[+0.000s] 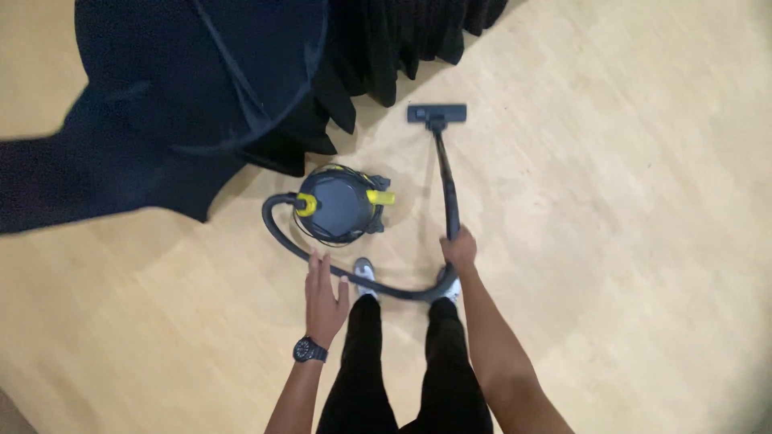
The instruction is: Vacuuming the floor around and under chairs and tables.
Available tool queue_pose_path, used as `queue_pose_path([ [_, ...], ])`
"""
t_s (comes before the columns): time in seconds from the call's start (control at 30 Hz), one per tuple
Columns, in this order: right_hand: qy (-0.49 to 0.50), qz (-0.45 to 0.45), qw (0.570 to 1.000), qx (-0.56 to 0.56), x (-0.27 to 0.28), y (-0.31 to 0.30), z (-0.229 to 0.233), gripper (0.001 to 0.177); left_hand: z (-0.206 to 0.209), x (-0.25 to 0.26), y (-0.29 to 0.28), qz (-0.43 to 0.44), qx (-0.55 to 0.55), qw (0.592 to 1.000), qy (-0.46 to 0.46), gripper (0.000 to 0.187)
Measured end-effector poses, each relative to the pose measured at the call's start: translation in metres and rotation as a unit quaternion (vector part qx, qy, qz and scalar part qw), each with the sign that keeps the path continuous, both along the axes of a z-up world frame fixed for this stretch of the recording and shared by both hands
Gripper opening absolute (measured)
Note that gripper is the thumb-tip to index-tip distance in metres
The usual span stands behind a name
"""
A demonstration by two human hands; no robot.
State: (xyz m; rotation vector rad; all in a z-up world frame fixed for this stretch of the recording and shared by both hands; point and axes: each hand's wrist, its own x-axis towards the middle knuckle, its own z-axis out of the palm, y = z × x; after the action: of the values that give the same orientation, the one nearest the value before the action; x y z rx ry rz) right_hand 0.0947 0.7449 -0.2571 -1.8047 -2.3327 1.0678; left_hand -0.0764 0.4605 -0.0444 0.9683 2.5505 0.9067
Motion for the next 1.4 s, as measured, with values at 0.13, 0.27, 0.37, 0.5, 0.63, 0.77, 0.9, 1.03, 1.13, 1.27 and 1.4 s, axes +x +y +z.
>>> queue_pose_path([
  [0.13, 0.032, 0.021, 0.997, -0.074, -0.051, 0.081, 0.033, 0.031, 0.003, 0.049, 0.022, 0.077, 0.024, 0.996, -0.022, 0.06],
  [0.27, -0.018, 0.049, 0.993, -0.104, -0.07, 0.113, 0.058, 0.03, 0.007, 0.086, 0.036, 0.145, 0.031, 0.987, -0.064, 0.06],
  [0.37, -0.057, 0.109, 0.99, -0.063, -0.046, 0.101, 0.045, 0.029, 0.014, 0.112, 0.025, 0.193, 0.041, 0.975, -0.106, 0.061],
  [0.5, -0.102, 0.126, 0.983, -0.082, 0.006, 0.058, 0.082, 0.028, 0.013, 0.133, 0.005, 0.203, 0.038, 0.976, -0.066, 0.059],
  [0.63, -0.082, 0.137, 0.986, -0.046, 0.067, -0.007, 0.064, 0.029, 0.026, 0.145, -0.022, 0.212, 0.047, 0.974, -0.059, 0.06],
  [0.77, -0.047, 0.125, 0.991, -0.022, 0.073, -0.026, 0.03, 0.034, 0.027, 0.158, -0.054, 0.217, 0.057, 0.974, -0.035, 0.061],
  [0.9, -0.051, 0.096, 0.989, -0.102, 0.05, -0.037, 0.033, 0.029, 0.043, 0.191, -0.099, 0.248, 0.091, 0.963, -0.048, 0.058],
  [1.03, -0.023, 0.082, 0.991, -0.107, 0.07, -0.085, 0.075, 0.025, 0.027, 0.249, -0.183, 0.272, 0.107, 0.956, -0.01, 0.059],
  [1.13, -0.032, 0.063, 0.993, -0.099, 0.121, -0.134, 0.07, 0.03, 0.01, 0.308, -0.256, 0.298, 0.1, 0.949, -0.022, 0.061],
  [1.27, -0.061, 0.088, 0.993, -0.042, 0.204, -0.204, 0.051, 0.036, -0.002, 0.377, -0.335, 0.366, 0.086, 0.926, -0.026, 0.061],
  [1.4, -0.041, 0.087, 0.993, -0.071, 0.271, -0.255, 0.069, 0.032, -0.013, 0.433, -0.388, 0.404, 0.088, 0.909, -0.053, 0.062],
])
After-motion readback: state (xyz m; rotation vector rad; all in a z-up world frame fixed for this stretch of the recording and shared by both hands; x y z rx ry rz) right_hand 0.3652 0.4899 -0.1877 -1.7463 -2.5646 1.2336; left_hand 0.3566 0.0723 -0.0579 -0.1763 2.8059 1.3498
